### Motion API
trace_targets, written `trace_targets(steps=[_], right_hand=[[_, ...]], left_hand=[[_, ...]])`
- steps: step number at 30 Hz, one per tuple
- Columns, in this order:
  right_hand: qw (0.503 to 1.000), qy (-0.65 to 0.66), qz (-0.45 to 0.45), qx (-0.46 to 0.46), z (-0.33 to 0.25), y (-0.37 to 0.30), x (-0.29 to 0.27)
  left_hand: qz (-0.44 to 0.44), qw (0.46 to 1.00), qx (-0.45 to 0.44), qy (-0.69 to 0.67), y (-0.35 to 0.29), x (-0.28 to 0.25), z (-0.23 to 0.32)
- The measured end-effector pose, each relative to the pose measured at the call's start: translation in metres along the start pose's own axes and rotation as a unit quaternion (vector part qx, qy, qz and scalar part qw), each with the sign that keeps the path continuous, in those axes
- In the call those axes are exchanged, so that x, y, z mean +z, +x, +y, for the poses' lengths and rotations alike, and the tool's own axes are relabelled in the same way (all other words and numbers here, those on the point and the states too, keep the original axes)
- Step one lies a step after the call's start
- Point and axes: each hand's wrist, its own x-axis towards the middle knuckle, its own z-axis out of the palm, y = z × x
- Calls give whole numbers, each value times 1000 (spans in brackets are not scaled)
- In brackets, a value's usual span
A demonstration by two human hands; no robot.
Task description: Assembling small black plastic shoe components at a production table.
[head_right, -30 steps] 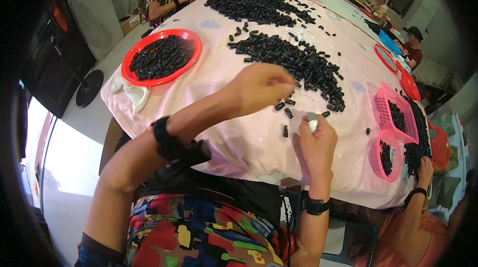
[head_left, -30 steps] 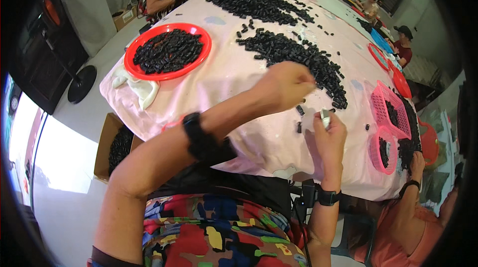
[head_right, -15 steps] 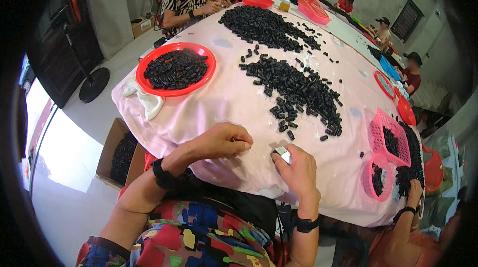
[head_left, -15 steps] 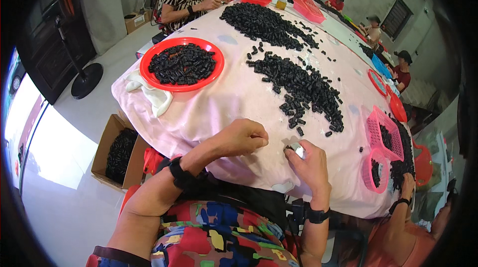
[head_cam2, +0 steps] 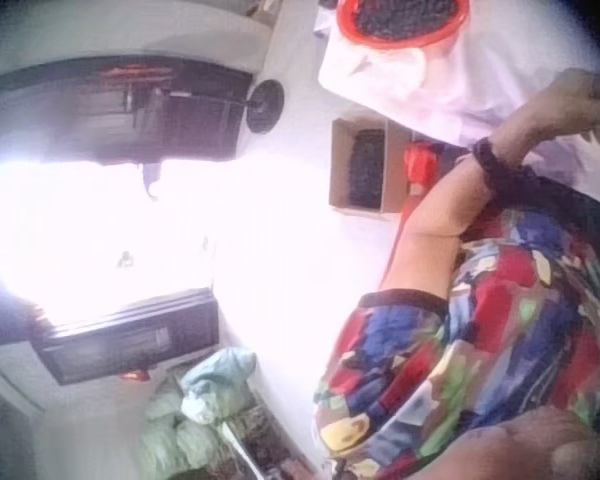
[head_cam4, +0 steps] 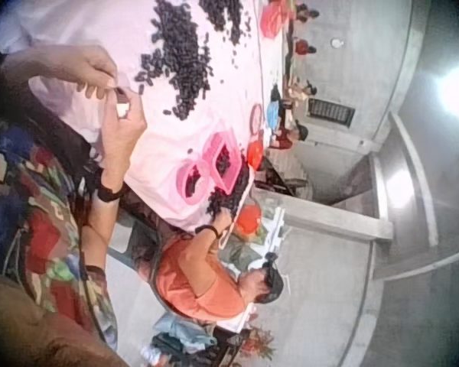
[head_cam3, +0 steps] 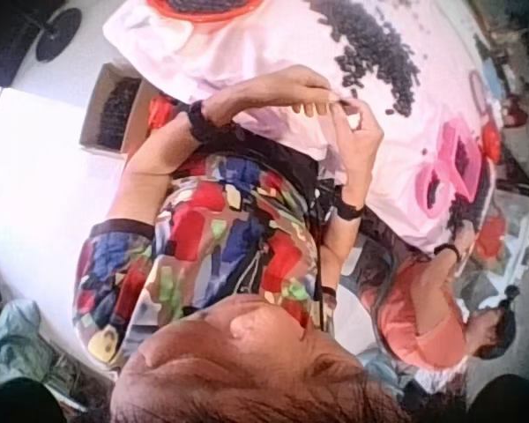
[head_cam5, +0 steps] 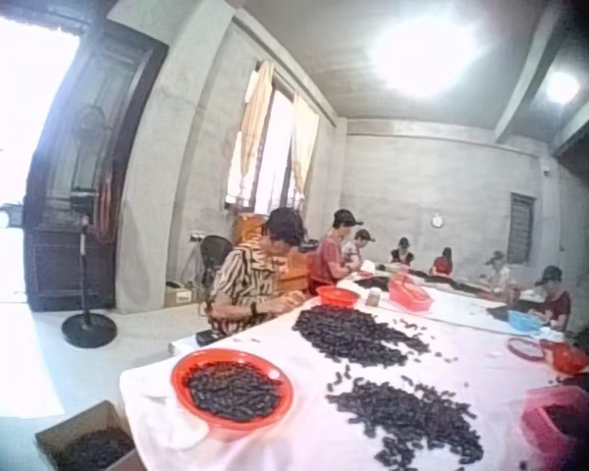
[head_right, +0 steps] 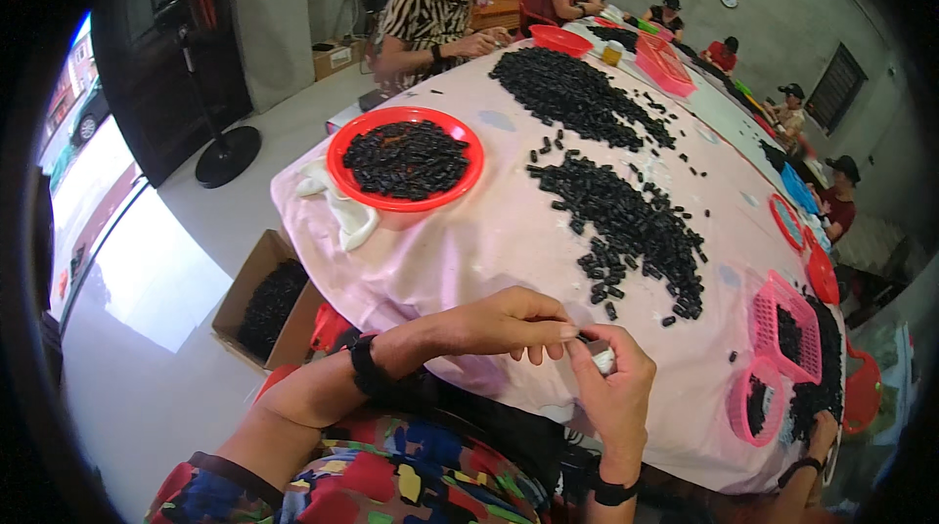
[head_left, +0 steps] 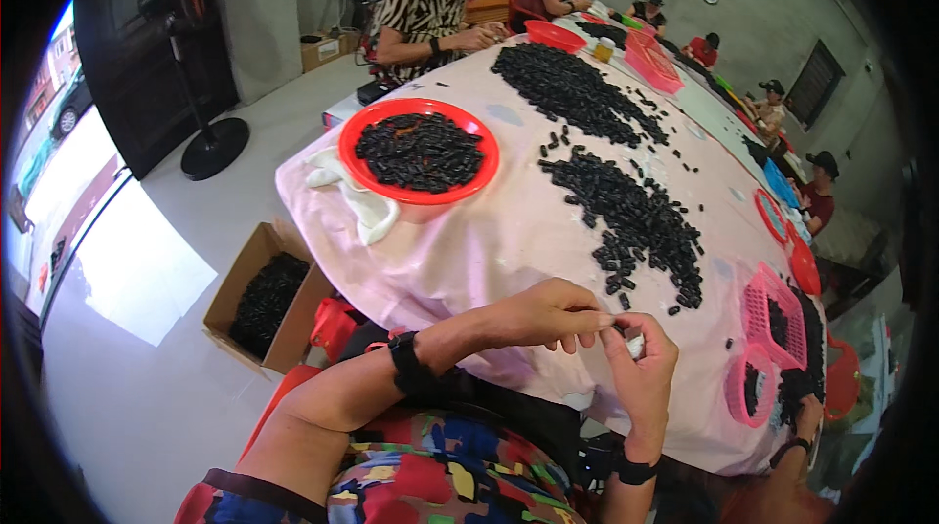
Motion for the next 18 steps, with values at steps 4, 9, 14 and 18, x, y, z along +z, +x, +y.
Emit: trace_targets(steps=[4,9,14,18], right_hand=[[992,40,-90,84,13,-5,-1],[967,-44,-239,78,7,-6,0],[968,-67,-224,87,2,-2,0],[974,-51,-201,90,6,-6,-2]], left_hand=[[25,979,-76,187,-6,-22,29],[-99,944,-252,188,-36,-56,36],[-194,916,-192,294,-83,-61,-23],[-162,904,-94,383,-79,-50,-30]])
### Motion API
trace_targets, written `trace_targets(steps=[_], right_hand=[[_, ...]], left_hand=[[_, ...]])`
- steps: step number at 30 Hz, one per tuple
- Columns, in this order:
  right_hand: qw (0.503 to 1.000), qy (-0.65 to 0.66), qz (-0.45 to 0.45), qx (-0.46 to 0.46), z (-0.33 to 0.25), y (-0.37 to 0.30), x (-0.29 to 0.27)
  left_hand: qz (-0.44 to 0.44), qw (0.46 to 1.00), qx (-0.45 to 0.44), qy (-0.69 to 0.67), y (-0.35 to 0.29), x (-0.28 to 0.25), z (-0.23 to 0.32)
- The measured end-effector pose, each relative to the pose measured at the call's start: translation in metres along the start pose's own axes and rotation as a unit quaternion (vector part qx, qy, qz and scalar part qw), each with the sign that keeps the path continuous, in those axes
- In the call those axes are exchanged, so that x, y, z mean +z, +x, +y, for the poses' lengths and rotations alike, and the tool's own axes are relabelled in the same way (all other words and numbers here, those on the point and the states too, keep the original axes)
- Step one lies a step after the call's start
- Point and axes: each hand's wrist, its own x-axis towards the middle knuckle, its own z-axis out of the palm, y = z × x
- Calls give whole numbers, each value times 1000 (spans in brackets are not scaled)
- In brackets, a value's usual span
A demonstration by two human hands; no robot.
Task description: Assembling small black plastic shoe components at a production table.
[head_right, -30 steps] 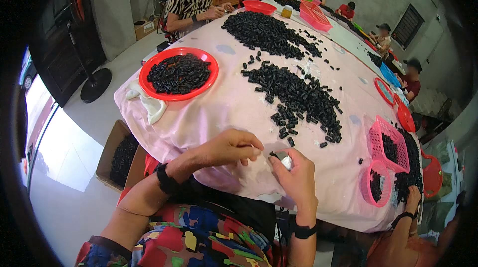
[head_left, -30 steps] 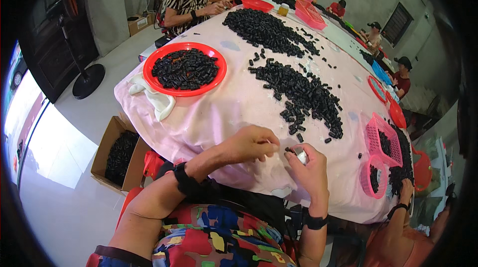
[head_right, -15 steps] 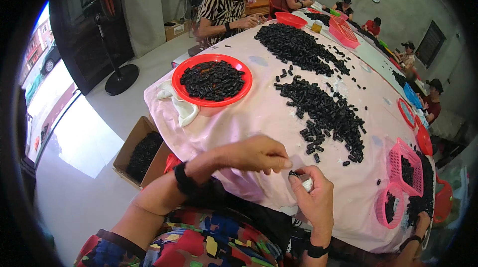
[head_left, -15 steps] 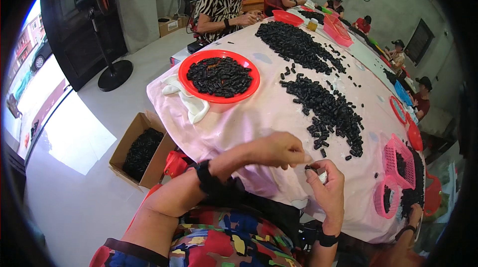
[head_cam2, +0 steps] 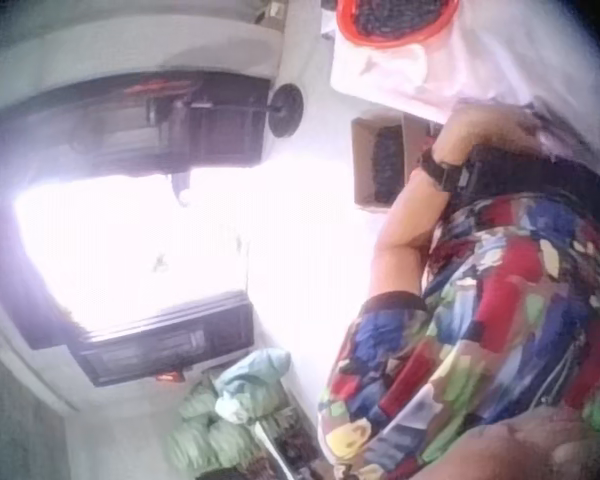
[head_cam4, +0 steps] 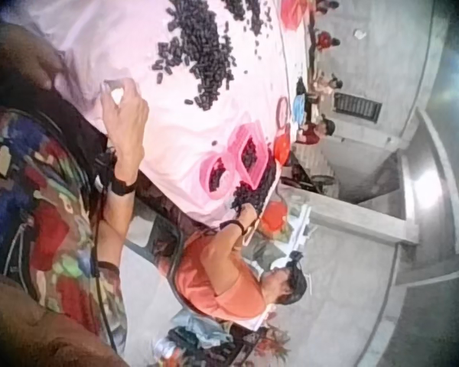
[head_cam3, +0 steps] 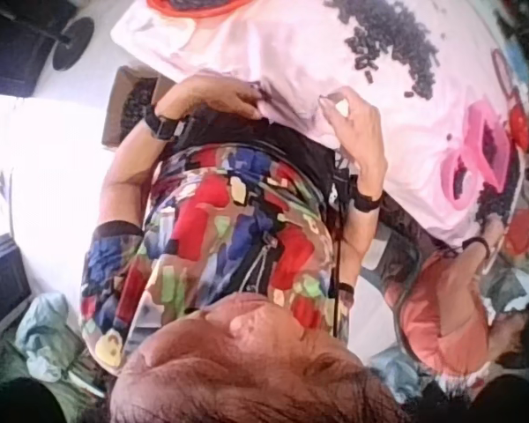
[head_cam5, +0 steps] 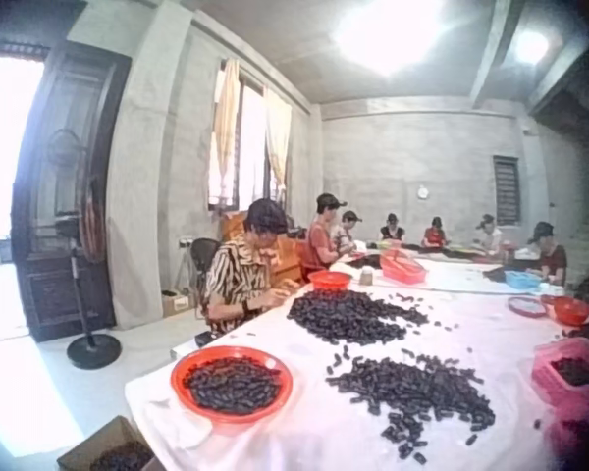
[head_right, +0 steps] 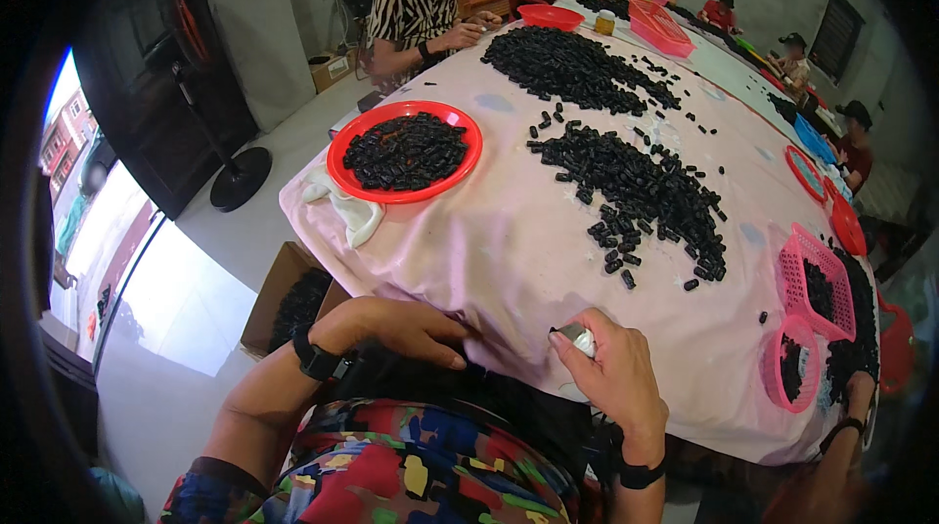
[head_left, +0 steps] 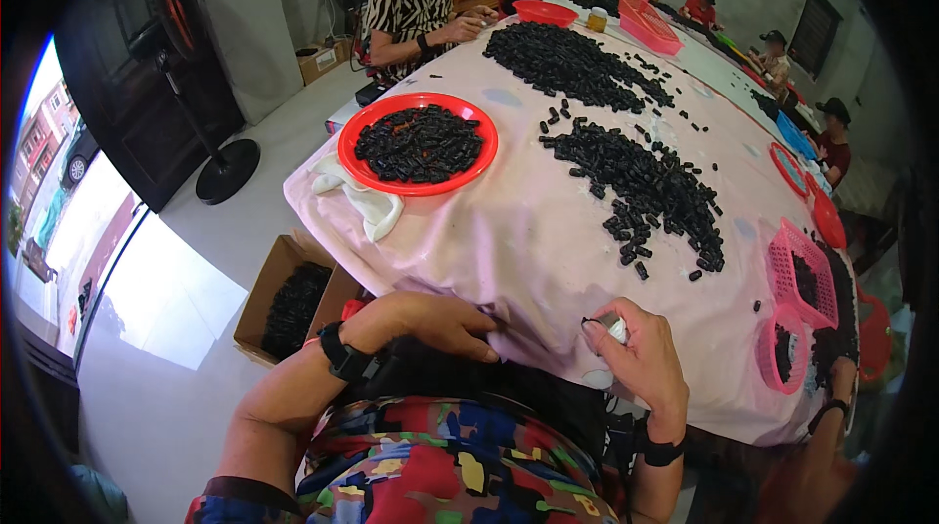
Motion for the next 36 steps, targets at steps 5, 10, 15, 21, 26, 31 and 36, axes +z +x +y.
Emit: trace_targets(steps=[5,10,15,21,26,31,36], right_hand=[[998,42,47,-2,-3,0,-2],[997,21,76,2,-9,1,-14],[990,90,110,14,5,-1,-15],[986,115,122,-11,-2,-7,-19],[980,156,116,-28,-22,-14,-22],[975,166,140,-44,-34,-18,-21],[963,154,199,-100,-33,-21,-25]], left_hand=[[-42,964,-239,108,21,6,9],[183,937,-182,238,33,49,-54],[-63,975,-172,122,32,22,-4],[10,999,2,-53,15,0,38],[107,960,39,-257,31,-18,67],[156,922,82,-346,53,-20,84],[152,917,139,-340,70,-23,98]])
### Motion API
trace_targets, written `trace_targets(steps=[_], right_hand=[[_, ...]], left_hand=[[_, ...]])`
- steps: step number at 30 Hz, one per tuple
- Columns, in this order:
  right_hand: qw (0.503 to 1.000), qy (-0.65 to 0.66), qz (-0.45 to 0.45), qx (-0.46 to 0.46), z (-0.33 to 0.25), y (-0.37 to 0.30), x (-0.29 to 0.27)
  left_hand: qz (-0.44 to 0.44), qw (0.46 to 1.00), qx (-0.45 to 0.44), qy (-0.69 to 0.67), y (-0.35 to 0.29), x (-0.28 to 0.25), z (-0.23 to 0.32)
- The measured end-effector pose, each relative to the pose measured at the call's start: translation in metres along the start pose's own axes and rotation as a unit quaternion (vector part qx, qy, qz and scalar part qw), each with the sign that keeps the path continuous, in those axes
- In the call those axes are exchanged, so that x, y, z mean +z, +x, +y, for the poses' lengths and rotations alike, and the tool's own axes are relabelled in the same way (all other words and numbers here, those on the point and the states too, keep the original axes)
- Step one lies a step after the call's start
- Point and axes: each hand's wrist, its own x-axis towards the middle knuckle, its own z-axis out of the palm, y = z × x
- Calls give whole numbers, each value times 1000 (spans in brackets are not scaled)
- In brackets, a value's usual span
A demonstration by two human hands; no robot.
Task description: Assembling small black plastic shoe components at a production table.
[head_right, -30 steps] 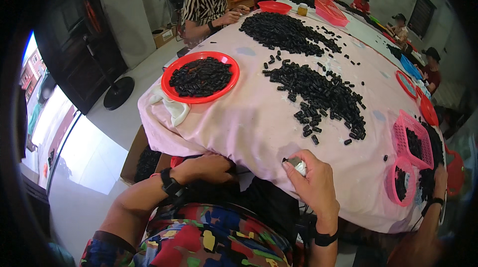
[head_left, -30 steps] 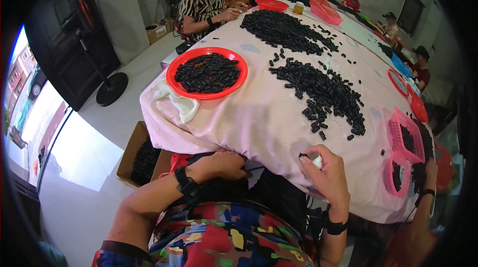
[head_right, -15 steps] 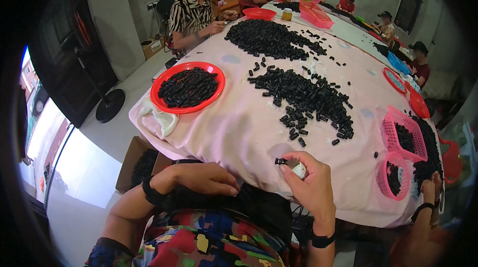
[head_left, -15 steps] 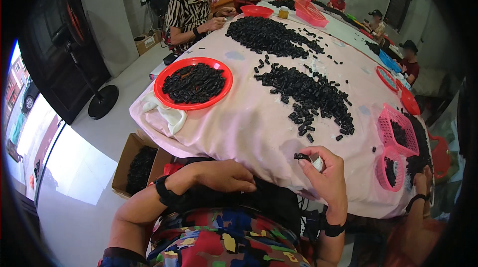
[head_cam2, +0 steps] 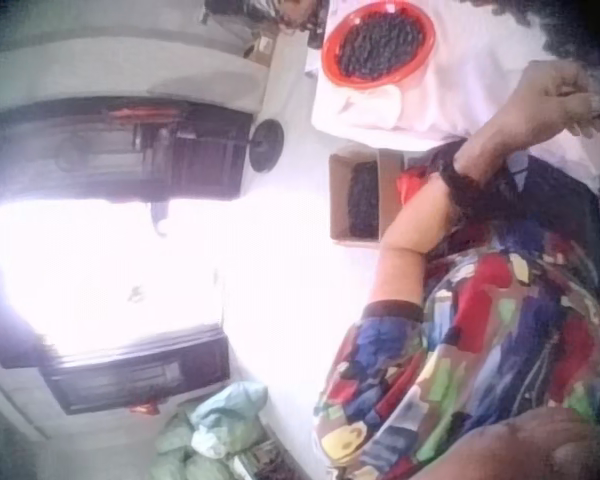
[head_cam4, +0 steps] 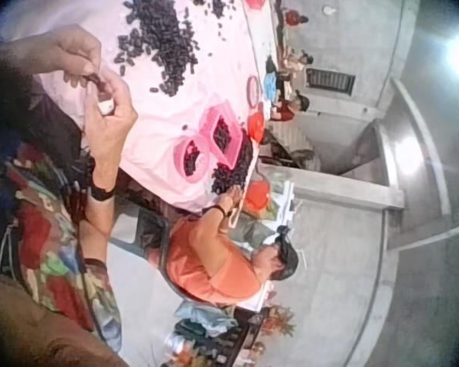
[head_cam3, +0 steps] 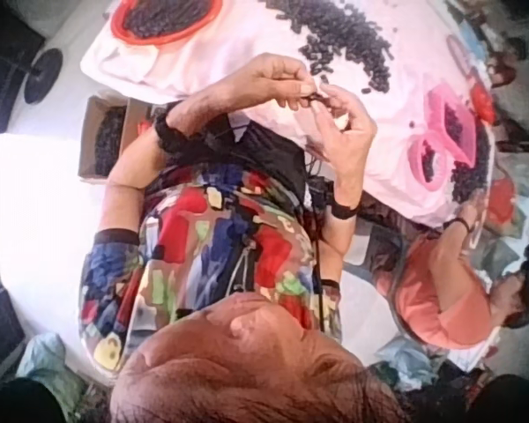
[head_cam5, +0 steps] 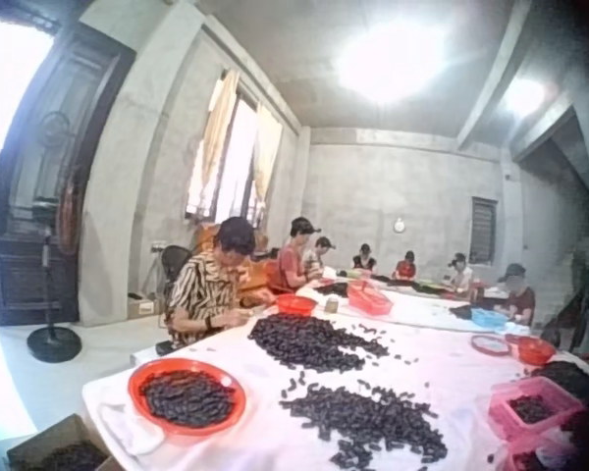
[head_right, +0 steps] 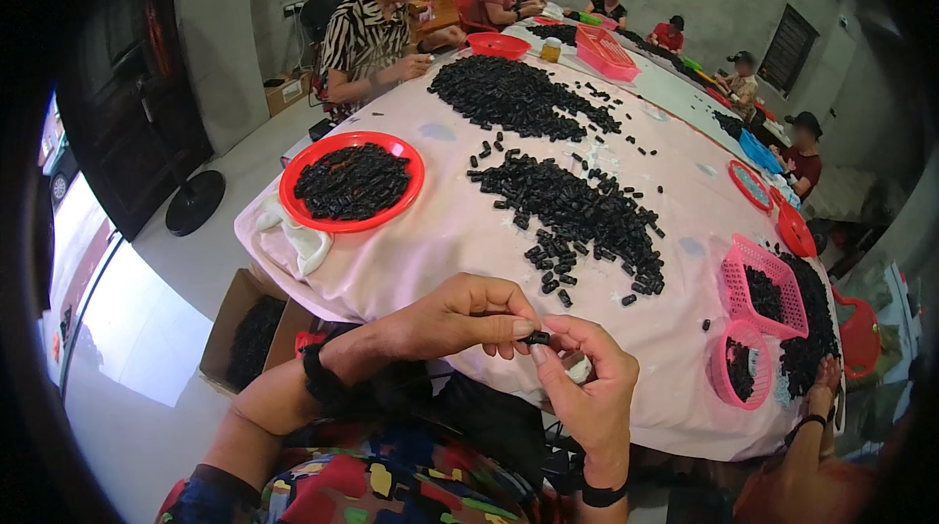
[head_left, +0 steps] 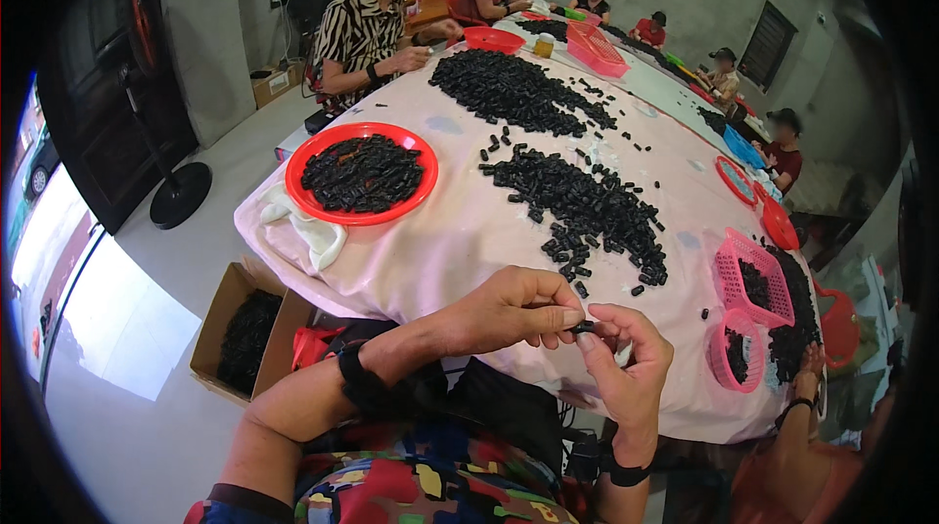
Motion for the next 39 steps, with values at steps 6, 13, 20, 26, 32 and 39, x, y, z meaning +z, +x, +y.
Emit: trace_targets(steps=[6,13,20,26,32,39], right_hand=[[1000,7,30,6,-2,-1,-4],[1000,11,17,20,0,-4,2],[999,-36,8,-2,1,-2,7],[999,-36,21,6,-4,-6,1],[1000,-14,6,-10,-3,-5,1],[1000,2,-22,-22,-3,-4,1]], left_hand=[[-1,990,-17,-142,-6,10,-1],[-16,969,-57,-241,-8,-1,-11],[-40,948,-73,-306,-8,1,-18],[-67,937,-70,-336,-9,1,-20],[-84,930,-71,-350,-11,2,-19],[-68,930,-98,-347,-11,5,-13]])
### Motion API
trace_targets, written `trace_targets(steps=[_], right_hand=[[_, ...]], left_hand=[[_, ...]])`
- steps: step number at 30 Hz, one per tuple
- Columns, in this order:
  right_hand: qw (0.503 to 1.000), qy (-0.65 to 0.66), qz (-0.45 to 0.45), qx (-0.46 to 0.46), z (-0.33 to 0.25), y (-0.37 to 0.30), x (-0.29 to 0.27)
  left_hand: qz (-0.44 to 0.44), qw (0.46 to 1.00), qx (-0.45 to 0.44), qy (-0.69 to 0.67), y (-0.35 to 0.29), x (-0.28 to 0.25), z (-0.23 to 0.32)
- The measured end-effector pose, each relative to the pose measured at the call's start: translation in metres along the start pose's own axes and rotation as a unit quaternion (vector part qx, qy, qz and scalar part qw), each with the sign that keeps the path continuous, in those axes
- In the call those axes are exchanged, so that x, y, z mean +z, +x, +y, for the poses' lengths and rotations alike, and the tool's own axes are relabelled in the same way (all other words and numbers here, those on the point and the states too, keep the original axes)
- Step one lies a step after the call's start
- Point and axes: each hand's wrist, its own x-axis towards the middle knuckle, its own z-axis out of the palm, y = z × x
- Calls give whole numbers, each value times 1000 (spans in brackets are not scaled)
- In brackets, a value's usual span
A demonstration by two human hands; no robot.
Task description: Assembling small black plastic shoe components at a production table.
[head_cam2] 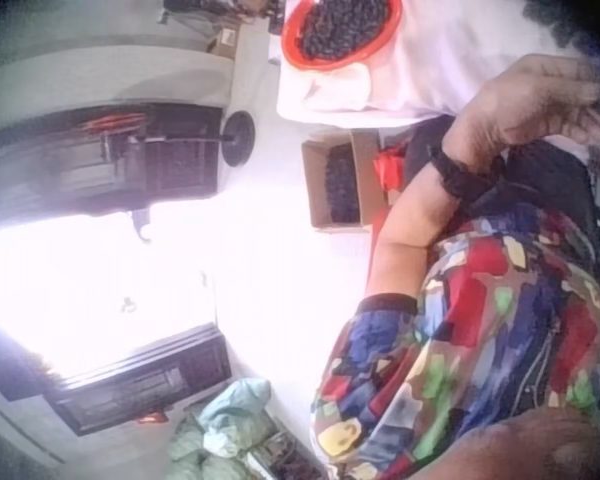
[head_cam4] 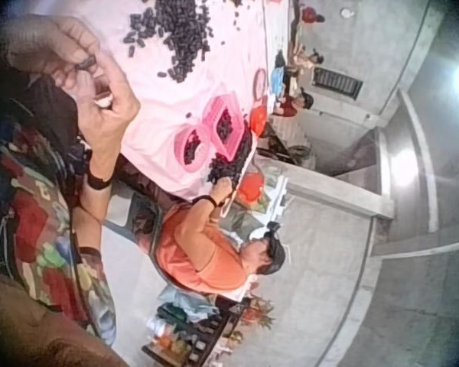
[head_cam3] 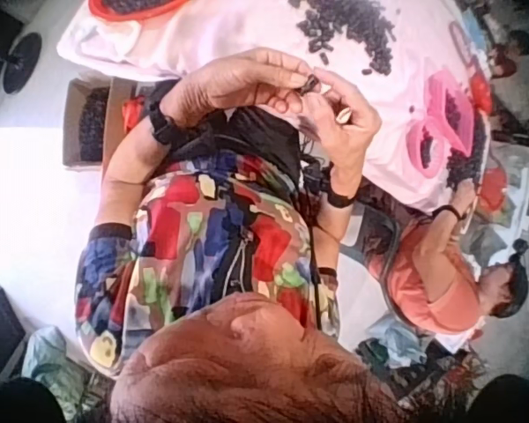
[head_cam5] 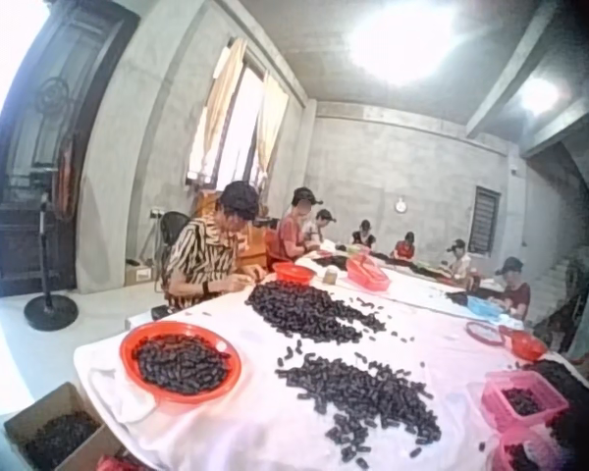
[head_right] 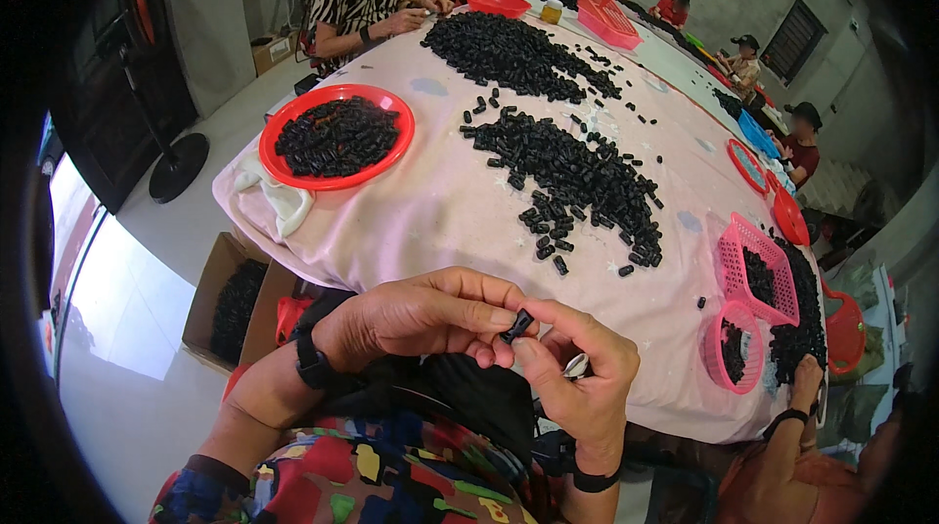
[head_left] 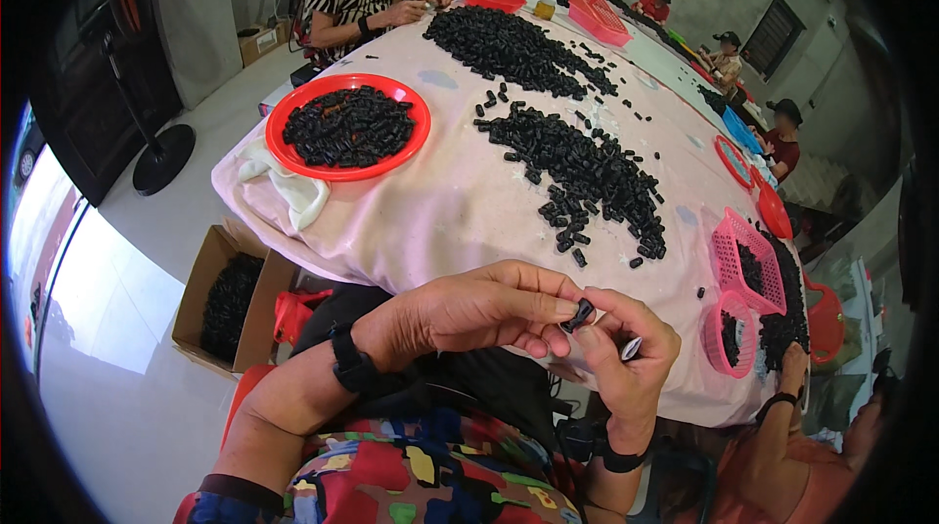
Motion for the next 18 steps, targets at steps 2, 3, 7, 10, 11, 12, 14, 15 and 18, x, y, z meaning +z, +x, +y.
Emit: trace_targets(steps=[2,3,7,10,11,12,14,15,18], right_hand=[[1000,-3,-2,1,1,-1,1],[1000,-8,7,-12,3,-1,2],[999,32,20,-11,2,-1,5],[998,57,25,25,1,-2,4],[998,56,25,25,1,-2,4],[998,58,28,20,0,-1,5],[998,60,29,14,-2,0,6],[997,64,28,29,-5,0,5],[996,71,29,51,-4,-1,3]], left_hand=[[-9,1000,7,-5,2,-5,-5],[-17,1000,15,-9,4,-8,-7],[-15,1000,19,-1,4,-9,-8],[-25,999,16,15,3,-6,-5],[-22,1000,12,10,2,-4,-4],[-20,1000,7,6,2,-3,-4],[-27,1000,6,1,3,-6,-6],[-34,999,5,-4,3,-6,-6],[-42,999,4,-11,4,-6,-7]])
